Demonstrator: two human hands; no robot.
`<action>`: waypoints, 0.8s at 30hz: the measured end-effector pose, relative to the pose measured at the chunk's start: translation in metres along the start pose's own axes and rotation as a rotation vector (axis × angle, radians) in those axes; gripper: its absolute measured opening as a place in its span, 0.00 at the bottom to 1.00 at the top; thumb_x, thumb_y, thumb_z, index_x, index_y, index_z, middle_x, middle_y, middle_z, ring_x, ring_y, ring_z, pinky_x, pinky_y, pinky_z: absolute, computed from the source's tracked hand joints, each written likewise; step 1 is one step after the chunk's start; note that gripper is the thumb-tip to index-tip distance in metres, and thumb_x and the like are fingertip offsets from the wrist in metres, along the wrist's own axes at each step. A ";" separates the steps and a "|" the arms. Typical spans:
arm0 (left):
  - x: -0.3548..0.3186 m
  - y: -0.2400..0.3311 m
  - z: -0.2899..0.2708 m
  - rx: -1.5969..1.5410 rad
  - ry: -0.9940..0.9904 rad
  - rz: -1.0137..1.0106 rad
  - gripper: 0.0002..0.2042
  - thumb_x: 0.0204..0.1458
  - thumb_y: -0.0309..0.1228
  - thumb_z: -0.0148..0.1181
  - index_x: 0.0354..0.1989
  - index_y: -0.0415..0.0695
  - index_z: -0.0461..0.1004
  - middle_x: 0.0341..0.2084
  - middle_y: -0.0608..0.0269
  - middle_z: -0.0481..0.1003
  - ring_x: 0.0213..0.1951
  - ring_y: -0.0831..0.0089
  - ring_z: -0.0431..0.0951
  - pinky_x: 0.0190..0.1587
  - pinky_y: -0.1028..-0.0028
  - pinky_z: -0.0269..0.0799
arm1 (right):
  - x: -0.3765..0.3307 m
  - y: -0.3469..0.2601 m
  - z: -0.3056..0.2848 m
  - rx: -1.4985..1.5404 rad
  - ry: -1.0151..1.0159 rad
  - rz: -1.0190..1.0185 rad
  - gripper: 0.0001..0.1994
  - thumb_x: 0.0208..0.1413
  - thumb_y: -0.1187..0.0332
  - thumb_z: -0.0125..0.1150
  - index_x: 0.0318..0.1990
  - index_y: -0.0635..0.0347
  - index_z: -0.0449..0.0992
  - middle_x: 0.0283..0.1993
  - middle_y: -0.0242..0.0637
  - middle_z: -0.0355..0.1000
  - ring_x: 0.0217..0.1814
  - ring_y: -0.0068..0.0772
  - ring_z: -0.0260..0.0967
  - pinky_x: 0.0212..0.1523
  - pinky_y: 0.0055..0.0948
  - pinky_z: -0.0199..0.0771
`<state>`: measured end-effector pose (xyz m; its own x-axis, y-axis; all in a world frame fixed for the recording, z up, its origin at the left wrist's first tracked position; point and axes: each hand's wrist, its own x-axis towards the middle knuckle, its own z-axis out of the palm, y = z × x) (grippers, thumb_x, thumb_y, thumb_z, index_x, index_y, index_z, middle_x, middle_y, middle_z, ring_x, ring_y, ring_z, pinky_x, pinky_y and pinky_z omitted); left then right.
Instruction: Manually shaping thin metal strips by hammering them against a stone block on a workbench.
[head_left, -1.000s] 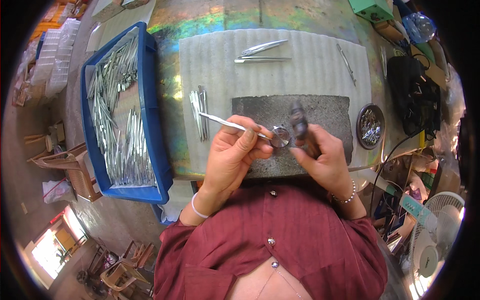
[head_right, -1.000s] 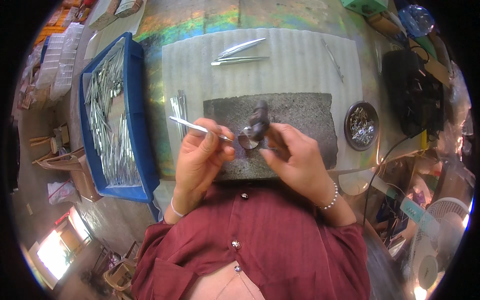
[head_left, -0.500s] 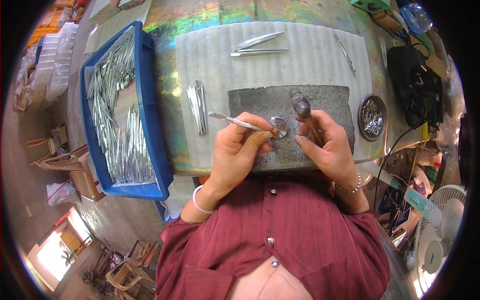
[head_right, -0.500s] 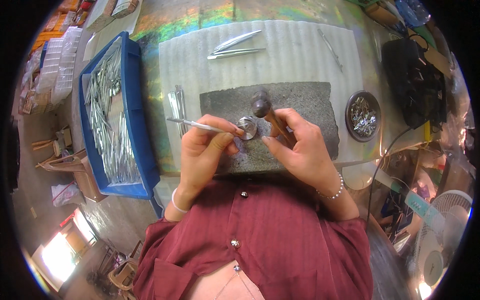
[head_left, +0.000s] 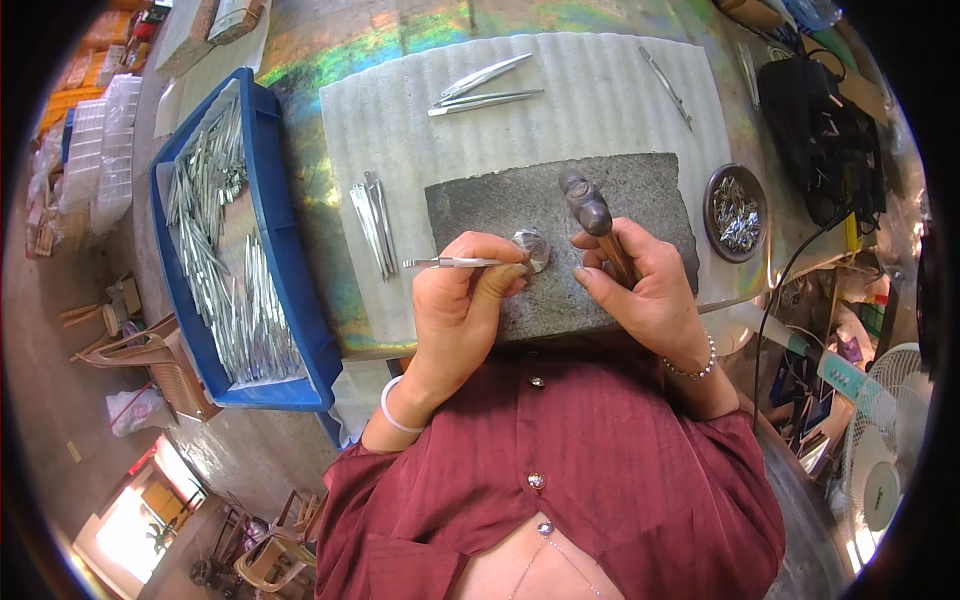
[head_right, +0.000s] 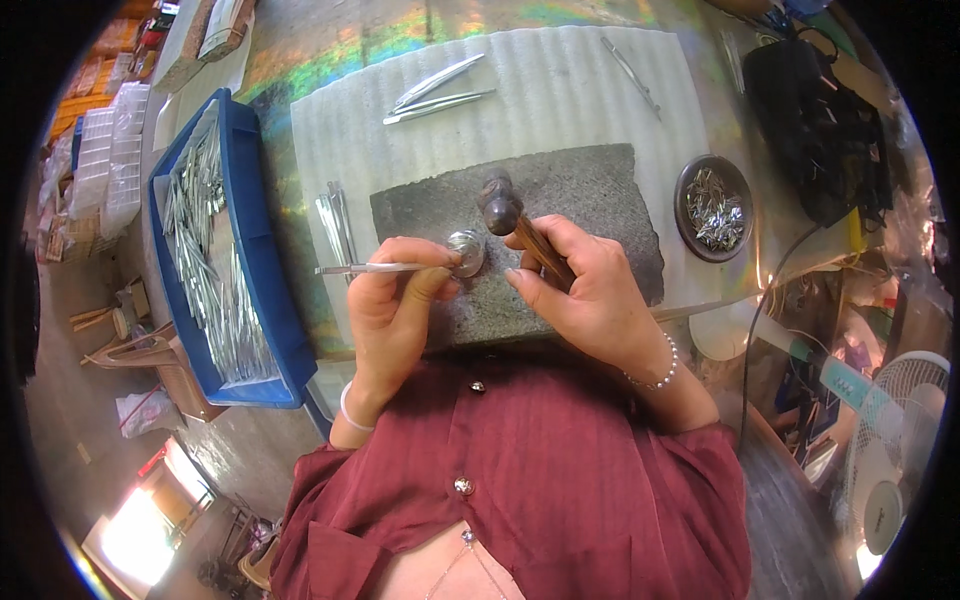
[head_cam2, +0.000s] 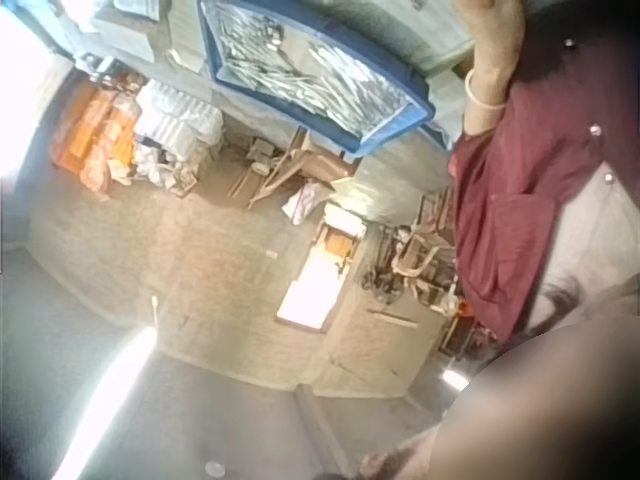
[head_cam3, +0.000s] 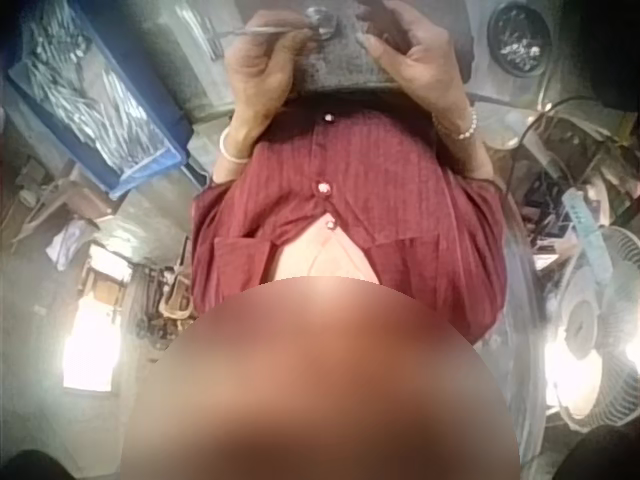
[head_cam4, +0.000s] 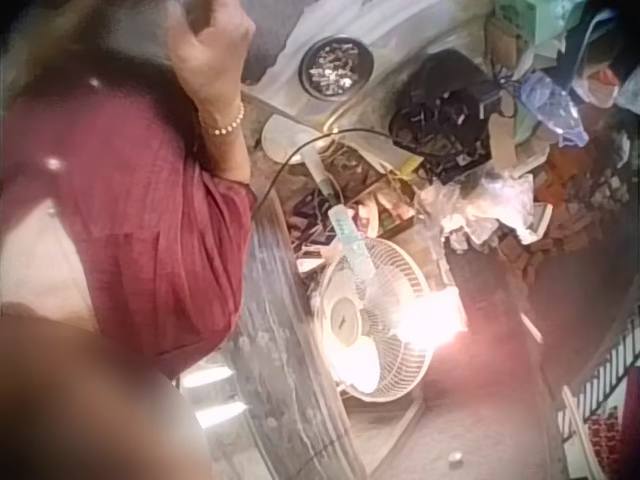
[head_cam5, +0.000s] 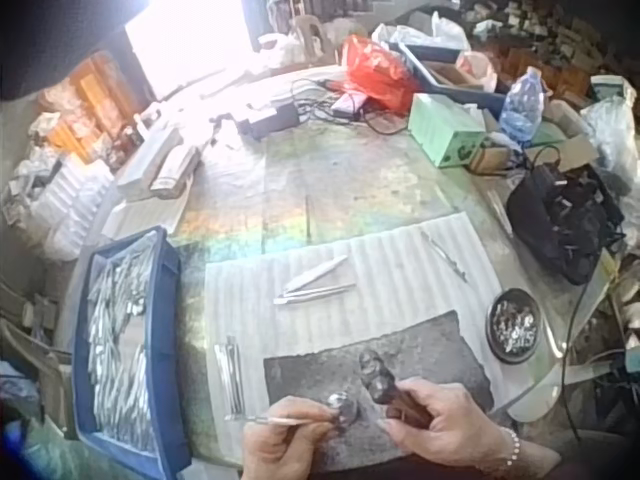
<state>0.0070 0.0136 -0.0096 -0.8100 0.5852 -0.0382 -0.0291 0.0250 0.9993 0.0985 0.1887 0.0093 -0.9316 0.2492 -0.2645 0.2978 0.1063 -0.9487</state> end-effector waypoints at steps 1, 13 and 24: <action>0.000 0.000 0.000 0.000 -0.004 -0.001 0.03 0.52 0.16 0.54 0.33 0.35 0.71 0.28 0.63 0.72 0.27 0.80 0.72 0.29 0.82 0.69 | 0.000 0.001 0.000 0.010 0.002 -0.002 0.13 0.49 0.77 0.60 0.43 0.66 0.70 0.27 0.25 0.65 0.28 0.10 0.58 0.29 0.14 0.59; 0.002 -0.002 0.000 0.082 -0.007 0.059 0.02 0.51 0.16 0.54 0.31 0.35 0.71 0.26 0.61 0.72 0.24 0.78 0.74 0.27 0.81 0.70 | -0.001 0.004 0.001 0.025 0.002 -0.004 0.13 0.50 0.79 0.59 0.44 0.68 0.70 0.27 0.26 0.66 0.30 0.11 0.58 0.31 0.14 0.60; 0.002 0.008 0.002 0.702 -0.078 0.460 0.13 0.36 0.17 0.55 0.34 0.40 0.71 0.26 0.58 0.71 0.26 0.63 0.75 0.25 0.70 0.71 | -0.006 -0.018 0.001 0.382 -0.107 -0.058 0.12 0.52 0.73 0.61 0.43 0.66 0.71 0.28 0.32 0.69 0.22 0.15 0.62 0.24 0.18 0.63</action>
<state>0.0061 0.0168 -0.0015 -0.6087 0.7139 0.3463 0.6857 0.2537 0.6822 0.0986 0.1844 0.0278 -0.9670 0.1495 -0.2065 0.1644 -0.2533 -0.9533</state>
